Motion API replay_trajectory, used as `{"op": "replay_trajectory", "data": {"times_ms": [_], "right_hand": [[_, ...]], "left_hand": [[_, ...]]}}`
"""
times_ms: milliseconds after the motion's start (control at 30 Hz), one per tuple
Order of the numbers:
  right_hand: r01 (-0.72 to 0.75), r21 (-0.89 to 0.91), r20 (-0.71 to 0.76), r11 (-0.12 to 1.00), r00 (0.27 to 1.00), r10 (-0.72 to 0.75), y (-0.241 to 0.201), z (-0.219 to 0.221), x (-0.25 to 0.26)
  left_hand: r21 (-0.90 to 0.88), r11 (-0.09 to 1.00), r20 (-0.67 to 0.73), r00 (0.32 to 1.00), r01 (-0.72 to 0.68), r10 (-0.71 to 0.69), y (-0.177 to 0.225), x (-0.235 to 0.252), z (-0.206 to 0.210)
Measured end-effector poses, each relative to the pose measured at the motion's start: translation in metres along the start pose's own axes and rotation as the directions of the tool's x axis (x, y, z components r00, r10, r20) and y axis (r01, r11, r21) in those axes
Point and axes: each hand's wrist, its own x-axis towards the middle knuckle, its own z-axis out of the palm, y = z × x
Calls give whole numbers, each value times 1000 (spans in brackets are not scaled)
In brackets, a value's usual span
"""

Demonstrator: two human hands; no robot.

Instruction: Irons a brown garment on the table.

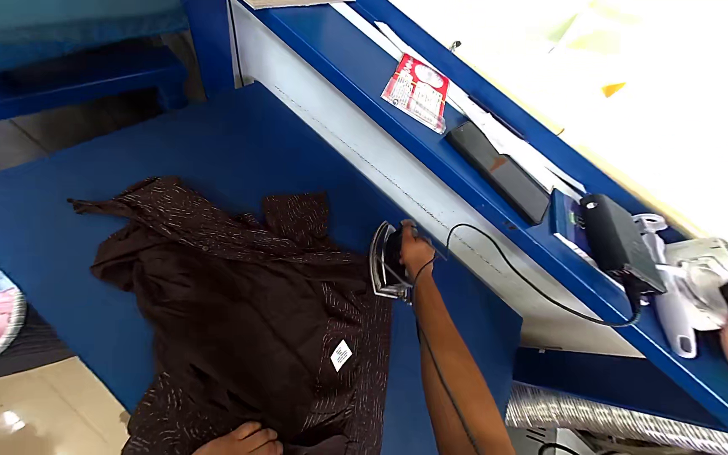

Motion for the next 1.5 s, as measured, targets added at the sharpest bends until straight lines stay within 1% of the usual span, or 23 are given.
{"op": "replay_trajectory", "data": {"times_ms": [67, 133, 200, 267, 333, 467, 567, 667, 733, 800, 900, 1033, 1133, 1233, 1333, 1400, 1500], "right_hand": [[-22, 31, 9, 999, 1000, 22, -6, -1, 9], [-54, 65, 29, 996, 998, 52, -4, -2, 4], [-85, 79, 38, 993, 996, 82, 7, -3, -12], [-102, 91, 39, 991, 994, 99, 22, -6, -39], [-118, 82, 38, 990, 993, 115, 38, -8, -73], [-159, -29, 39, 987, 986, 160, 77, -12, -145], [-226, -27, -1, 974, 974, 226, 114, -11, -204], [-278, 42, -38, 960, 959, 280, 149, -16, -281], [-325, 63, -20, 943, 945, 327, 165, -24, -339], [-360, 63, 3, 931, 933, 361, 192, -26, -370], [-328, 87, 52, 941, 944, 324, 232, -30, -410], [-255, 52, 167, 965, 955, 244, 258, -39, -456], [-245, 12, 192, 969, 952, 238, 256, -40, -455], [-276, 35, 152, 961, 952, 268, 239, -36, -427], [-301, 57, 101, 952, 950, 294, 214, -29, -379], [-301, 38, 81, 953, 951, 297, 192, -27, -341], [-237, 5, 55, 972, 970, 236, 153, -28, -285]], "left_hand": [[9, 1000, -15, 1000, -2, 2, -1, -1, 2], [15, 1000, 0, 1000, 1, -1, -2, -1, 3], [39, 999, 8, 1000, 0, 0, -5, -3, 9], [86, 996, -28, 1000, -7, 9, -8, -3, 16], [104, 995, -56, 998, -5, 11, -7, -3, 16], [96, 995, -82, 997, -1, 9, -7, -2, 13], [100, 995, -125, 992, -5, 18, -10, -2, 17], [94, 995, -86, 996, 21, -12, -8, -1, 14], [91, 995, -62, 998, 28, -22, -7, 0, 12], [102, 994, -27, 999, 37, -35, -8, 0, 11], [122, 992, -4, 999, 38, -38, -8, 1, 11], [106, 993, 8, 999, 42, -43, -9, 0, 11], [114, 992, -12, 999, 49, -48, -10, 0, 14], [126, 991, -43, 998, 46, -41, -10, 1, 16], [160, 987, -102, 995, 33, -17, -11, 2, 18], [181, 983, -135, 991, 26, -2, -11, 2, 19], [213, 977, -188, 982, 11, 30, -11, 2, 21]]}}
